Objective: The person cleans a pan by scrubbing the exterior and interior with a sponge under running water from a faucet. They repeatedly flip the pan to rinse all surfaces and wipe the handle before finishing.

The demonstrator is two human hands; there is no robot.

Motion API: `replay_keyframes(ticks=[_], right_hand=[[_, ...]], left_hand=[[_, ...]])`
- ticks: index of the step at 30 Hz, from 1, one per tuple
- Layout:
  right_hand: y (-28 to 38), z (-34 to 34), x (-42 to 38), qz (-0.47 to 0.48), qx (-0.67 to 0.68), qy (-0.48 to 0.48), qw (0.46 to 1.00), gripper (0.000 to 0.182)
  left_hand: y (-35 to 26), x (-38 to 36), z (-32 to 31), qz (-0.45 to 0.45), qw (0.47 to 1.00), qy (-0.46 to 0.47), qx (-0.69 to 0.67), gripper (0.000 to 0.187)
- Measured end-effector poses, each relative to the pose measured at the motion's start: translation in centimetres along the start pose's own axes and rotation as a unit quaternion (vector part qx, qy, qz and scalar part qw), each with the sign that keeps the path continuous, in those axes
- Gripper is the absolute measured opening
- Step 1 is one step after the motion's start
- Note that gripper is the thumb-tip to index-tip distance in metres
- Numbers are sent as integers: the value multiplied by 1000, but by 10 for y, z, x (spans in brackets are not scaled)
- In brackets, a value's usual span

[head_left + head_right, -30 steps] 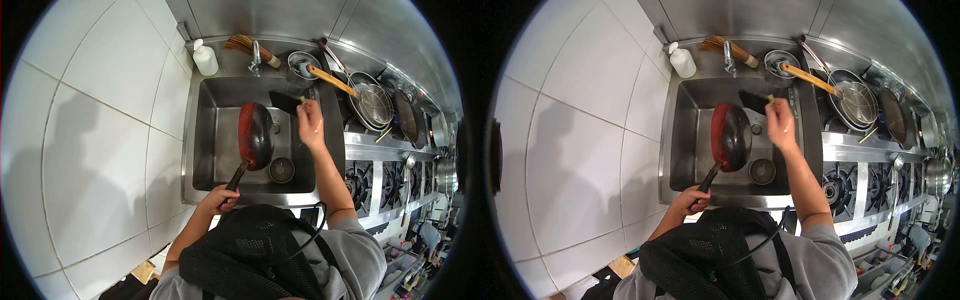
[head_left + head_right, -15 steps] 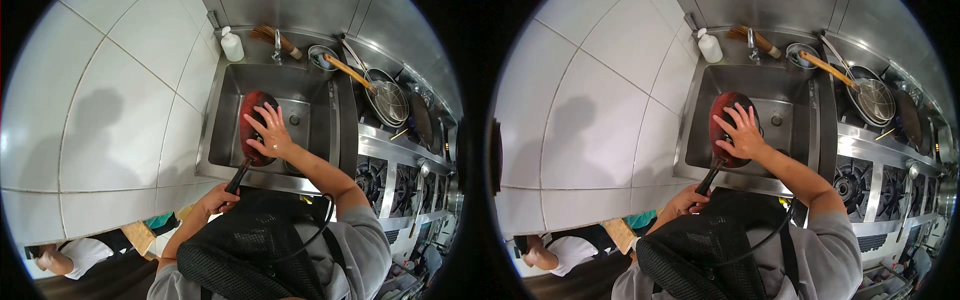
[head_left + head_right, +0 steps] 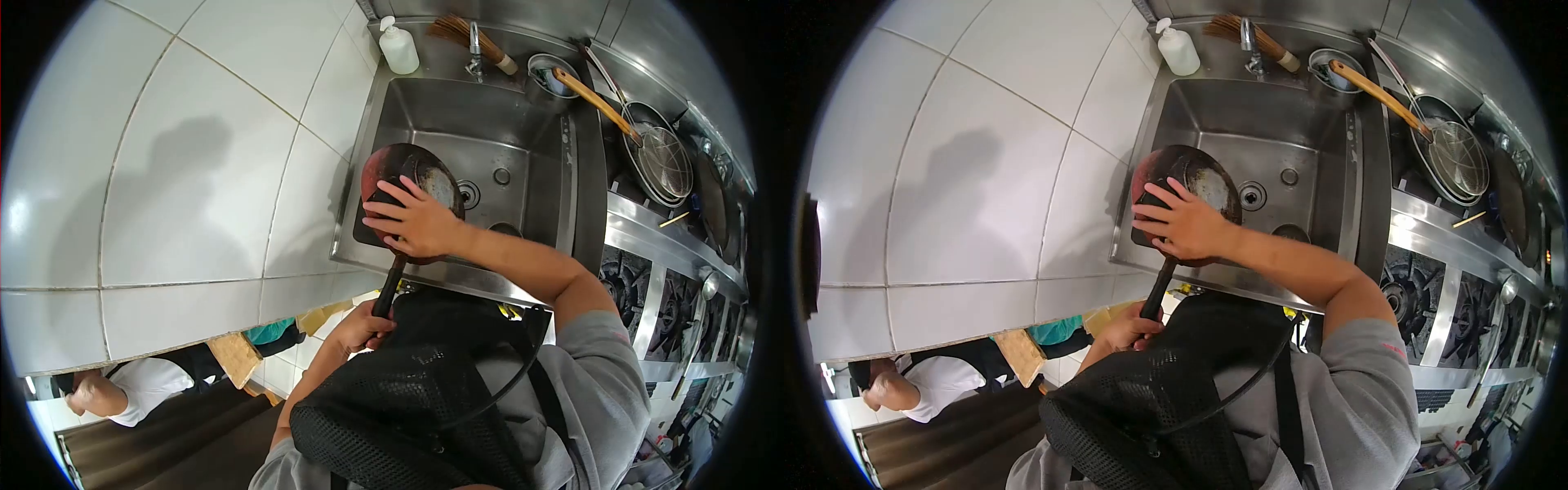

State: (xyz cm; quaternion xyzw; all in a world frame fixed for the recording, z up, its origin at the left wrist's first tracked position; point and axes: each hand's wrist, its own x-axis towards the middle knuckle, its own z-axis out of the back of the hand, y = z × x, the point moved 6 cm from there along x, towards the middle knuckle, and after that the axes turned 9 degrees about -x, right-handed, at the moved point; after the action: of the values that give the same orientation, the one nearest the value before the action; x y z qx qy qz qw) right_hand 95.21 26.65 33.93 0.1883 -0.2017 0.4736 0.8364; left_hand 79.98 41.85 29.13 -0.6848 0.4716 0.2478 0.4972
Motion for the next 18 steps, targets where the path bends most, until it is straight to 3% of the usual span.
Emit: replay_keyframes(ticks=[4,6,7,9,10,12,15,17,18], right_hand=[[-71,-16,20,-57,36,3,998,46],[-135,-50,9,-283,226,-19,932,44],[-130,-48,4,-284,224,-19,932,44],[-88,-25,-4,-237,71,-62,967,42],[-48,-2,0,-178,-33,-4,983,41],[-4,12,-12,-56,-50,-19,997,39],[-44,6,-1,-87,19,-28,996,38],[-116,-30,0,-169,110,-44,978,39],[-159,-46,0,-237,229,0,944,41]], left_hand=[[-1,5,-2,-21,1000,-1,14,17],[2,6,-5,-18,999,-1,27,17],[0,8,-6,-18,999,-6,44,17],[-8,7,-5,-20,997,-11,68,17],[-11,9,-5,-26,995,-9,92,17],[-11,11,-8,-27,993,-6,112,18],[-17,9,-10,-15,991,-14,135,18],[-25,8,-15,-12,984,-28,176,17],[-25,10,-15,-10,983,-26,181,17]])
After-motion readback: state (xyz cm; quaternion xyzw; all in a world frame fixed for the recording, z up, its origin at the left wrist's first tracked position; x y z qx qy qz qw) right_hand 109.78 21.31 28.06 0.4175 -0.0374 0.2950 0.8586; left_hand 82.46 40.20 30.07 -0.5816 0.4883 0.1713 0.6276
